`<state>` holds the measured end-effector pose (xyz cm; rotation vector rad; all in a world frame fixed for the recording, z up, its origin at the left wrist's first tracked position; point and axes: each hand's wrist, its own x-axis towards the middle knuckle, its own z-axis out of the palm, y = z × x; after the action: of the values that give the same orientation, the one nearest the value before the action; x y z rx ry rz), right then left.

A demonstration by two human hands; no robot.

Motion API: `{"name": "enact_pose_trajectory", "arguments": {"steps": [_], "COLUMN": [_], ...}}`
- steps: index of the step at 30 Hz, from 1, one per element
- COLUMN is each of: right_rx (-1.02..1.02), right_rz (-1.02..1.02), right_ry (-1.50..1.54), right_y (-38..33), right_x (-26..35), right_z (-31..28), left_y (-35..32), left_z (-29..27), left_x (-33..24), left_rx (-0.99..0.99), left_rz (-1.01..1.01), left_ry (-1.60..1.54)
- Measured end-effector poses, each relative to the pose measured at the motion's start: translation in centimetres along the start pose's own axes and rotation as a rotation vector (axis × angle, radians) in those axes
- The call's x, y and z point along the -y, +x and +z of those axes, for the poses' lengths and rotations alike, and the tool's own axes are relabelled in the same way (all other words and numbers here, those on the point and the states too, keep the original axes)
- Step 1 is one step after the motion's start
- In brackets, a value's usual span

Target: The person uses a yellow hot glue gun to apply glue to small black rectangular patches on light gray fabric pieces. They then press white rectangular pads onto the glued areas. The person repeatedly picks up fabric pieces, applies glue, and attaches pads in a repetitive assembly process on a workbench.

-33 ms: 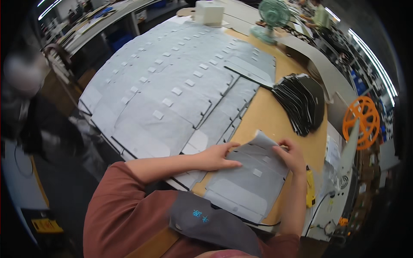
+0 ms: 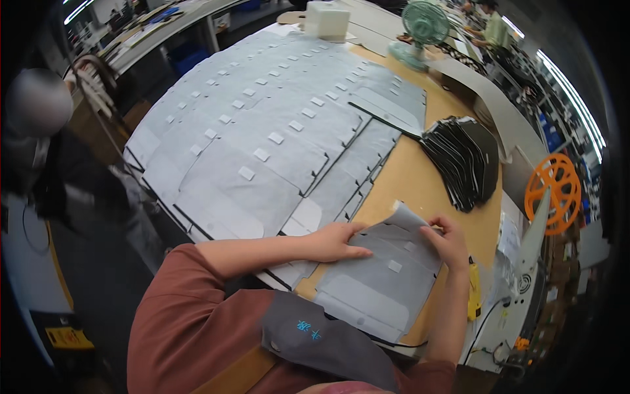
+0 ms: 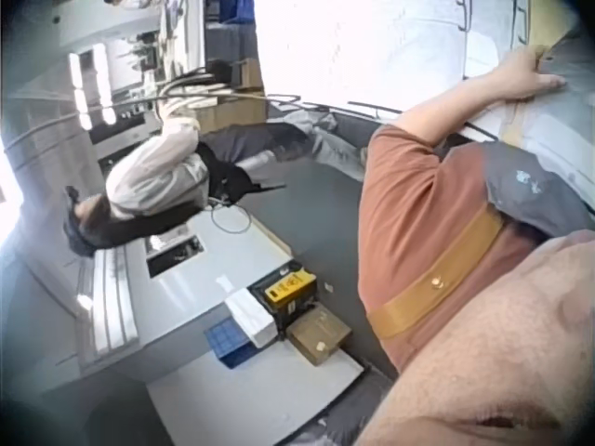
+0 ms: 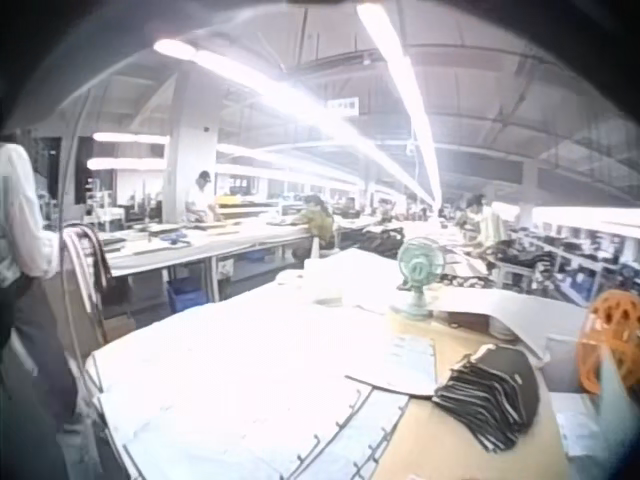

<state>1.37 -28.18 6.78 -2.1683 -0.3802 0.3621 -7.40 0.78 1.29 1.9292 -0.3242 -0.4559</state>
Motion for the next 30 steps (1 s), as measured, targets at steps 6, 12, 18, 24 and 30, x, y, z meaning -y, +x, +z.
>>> {"name": "enact_pose_trajectory", "arguments": {"steps": [6,12,18,24,30], "right_rx": [-0.401,-0.433,-0.176,-0.286,-0.32], "right_rz": [-0.368,-0.502,-0.364,-0.294,-0.223], "right_ry": [-0.439,-0.596,-0.596,-0.549,-0.511], "right_y": [0.2,-3.6,-9.1,-12.0,-12.3], "right_x": [3.9,5.9,3.4,1.0,1.5], "right_z": [2.8,7.0,13.0,15.6,15.3], "left_y": [-0.2,0.9,-0.3,-1.5,-1.3], "left_z": [-1.4,-10.2,-18.8,-20.6,-18.9], "left_x": [-1.6,-4.2,-2.8,0.3,-3.8], "left_rx": [-0.116,-0.142,-0.181,-0.236,-0.153], "left_rz": [0.086,0.099,-0.045,-0.119,-0.018], "left_ry": [0.143,0.377,0.343,0.468,0.699]}}
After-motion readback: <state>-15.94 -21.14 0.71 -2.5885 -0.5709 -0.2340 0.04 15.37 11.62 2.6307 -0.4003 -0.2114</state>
